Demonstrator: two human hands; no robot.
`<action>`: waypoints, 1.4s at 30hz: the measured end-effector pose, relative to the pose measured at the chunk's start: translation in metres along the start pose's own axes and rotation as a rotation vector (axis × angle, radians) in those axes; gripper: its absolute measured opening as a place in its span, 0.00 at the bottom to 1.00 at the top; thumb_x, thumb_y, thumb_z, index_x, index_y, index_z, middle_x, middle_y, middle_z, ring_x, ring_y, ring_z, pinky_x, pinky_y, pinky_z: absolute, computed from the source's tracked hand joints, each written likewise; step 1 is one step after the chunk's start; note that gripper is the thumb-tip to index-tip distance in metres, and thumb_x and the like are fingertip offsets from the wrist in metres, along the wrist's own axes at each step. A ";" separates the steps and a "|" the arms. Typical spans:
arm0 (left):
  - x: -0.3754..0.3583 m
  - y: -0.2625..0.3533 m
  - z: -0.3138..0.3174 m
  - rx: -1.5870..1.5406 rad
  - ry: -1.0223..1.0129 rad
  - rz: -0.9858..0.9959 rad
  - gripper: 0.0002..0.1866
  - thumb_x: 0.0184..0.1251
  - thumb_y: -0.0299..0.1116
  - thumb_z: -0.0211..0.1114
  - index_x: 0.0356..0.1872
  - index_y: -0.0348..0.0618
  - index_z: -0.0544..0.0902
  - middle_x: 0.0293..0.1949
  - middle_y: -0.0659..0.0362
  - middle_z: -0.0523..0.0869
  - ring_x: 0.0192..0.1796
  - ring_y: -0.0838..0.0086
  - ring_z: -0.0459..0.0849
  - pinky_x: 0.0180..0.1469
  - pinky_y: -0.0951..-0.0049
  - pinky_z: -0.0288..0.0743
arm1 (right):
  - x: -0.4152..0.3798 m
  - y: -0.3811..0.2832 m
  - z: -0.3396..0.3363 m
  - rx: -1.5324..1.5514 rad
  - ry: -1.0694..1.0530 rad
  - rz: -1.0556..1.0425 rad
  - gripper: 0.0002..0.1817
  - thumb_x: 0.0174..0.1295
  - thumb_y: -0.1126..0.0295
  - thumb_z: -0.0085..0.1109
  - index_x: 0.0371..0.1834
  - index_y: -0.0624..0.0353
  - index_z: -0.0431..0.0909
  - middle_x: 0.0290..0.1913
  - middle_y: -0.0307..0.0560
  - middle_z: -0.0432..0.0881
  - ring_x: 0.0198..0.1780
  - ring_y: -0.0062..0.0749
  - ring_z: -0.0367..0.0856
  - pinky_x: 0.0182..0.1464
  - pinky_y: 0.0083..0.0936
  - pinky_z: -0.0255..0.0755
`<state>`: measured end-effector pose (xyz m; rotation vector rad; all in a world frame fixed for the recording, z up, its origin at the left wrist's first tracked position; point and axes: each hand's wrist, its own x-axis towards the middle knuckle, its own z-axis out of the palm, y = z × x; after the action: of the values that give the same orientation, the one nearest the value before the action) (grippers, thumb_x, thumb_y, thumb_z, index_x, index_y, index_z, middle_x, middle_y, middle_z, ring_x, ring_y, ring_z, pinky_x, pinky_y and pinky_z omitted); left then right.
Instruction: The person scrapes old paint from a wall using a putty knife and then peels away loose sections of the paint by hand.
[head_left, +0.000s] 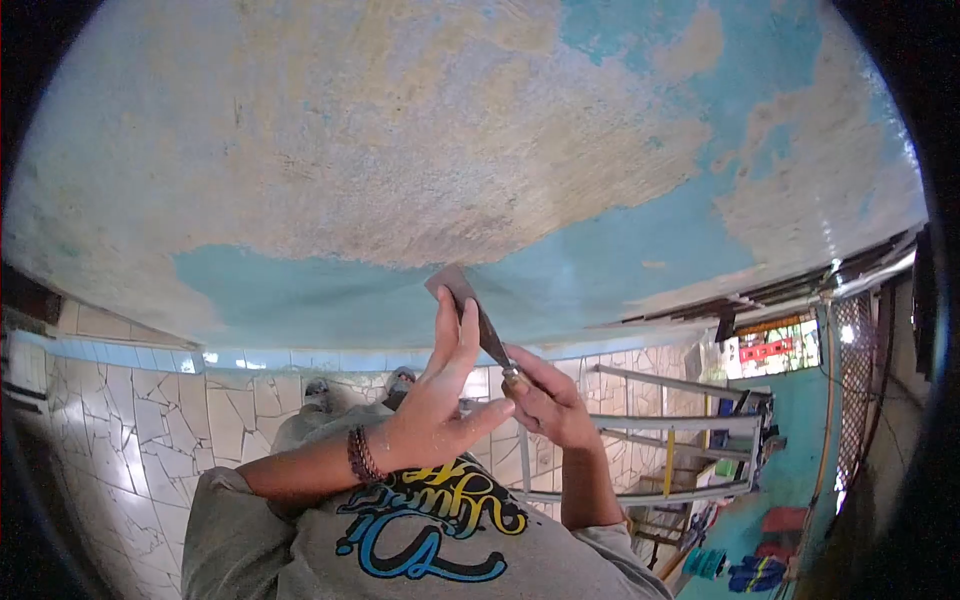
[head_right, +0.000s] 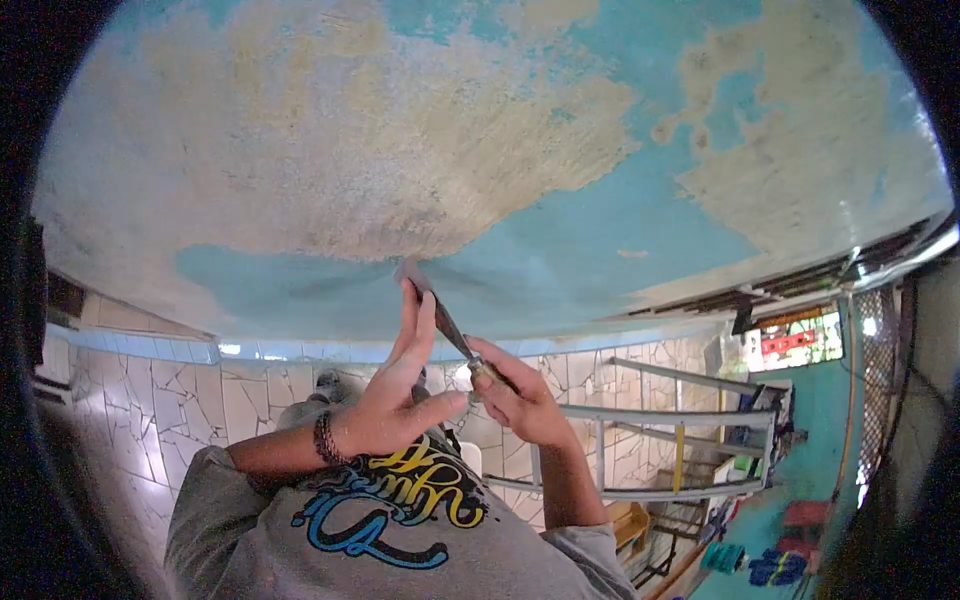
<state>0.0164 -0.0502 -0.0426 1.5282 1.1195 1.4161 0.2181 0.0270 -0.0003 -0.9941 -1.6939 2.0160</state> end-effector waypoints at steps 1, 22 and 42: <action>0.003 -0.001 0.003 0.005 0.011 0.014 0.55 0.70 0.44 0.64 0.76 0.27 0.31 0.76 0.29 0.23 0.80 0.45 0.25 0.79 0.56 0.32 | 0.000 0.000 -0.003 -0.010 -0.023 -0.034 0.26 0.74 0.74 0.52 0.74 0.58 0.66 0.31 0.29 0.73 0.23 0.09 0.62 0.24 0.11 0.56; 0.011 0.004 0.031 0.037 0.164 0.036 0.55 0.69 0.44 0.64 0.77 0.28 0.31 0.78 0.34 0.25 0.81 0.50 0.24 0.79 0.56 0.29 | -0.002 -0.034 -0.026 -0.433 0.047 0.012 0.25 0.70 0.77 0.54 0.71 0.58 0.71 0.34 0.38 0.81 0.38 0.17 0.74 0.45 0.16 0.71; 0.011 0.009 0.035 0.155 0.306 0.069 0.55 0.70 0.46 0.65 0.77 0.27 0.32 0.75 0.26 0.26 0.80 0.42 0.27 0.78 0.58 0.39 | 0.012 -0.046 -0.011 -0.547 -0.031 -0.153 0.23 0.71 0.76 0.55 0.69 0.57 0.74 0.34 0.34 0.79 0.32 0.13 0.68 0.35 0.15 0.64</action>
<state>0.0520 -0.0415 -0.0344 1.5010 1.3994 1.6847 0.2089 0.0542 0.0395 -0.9509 -2.3251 1.5046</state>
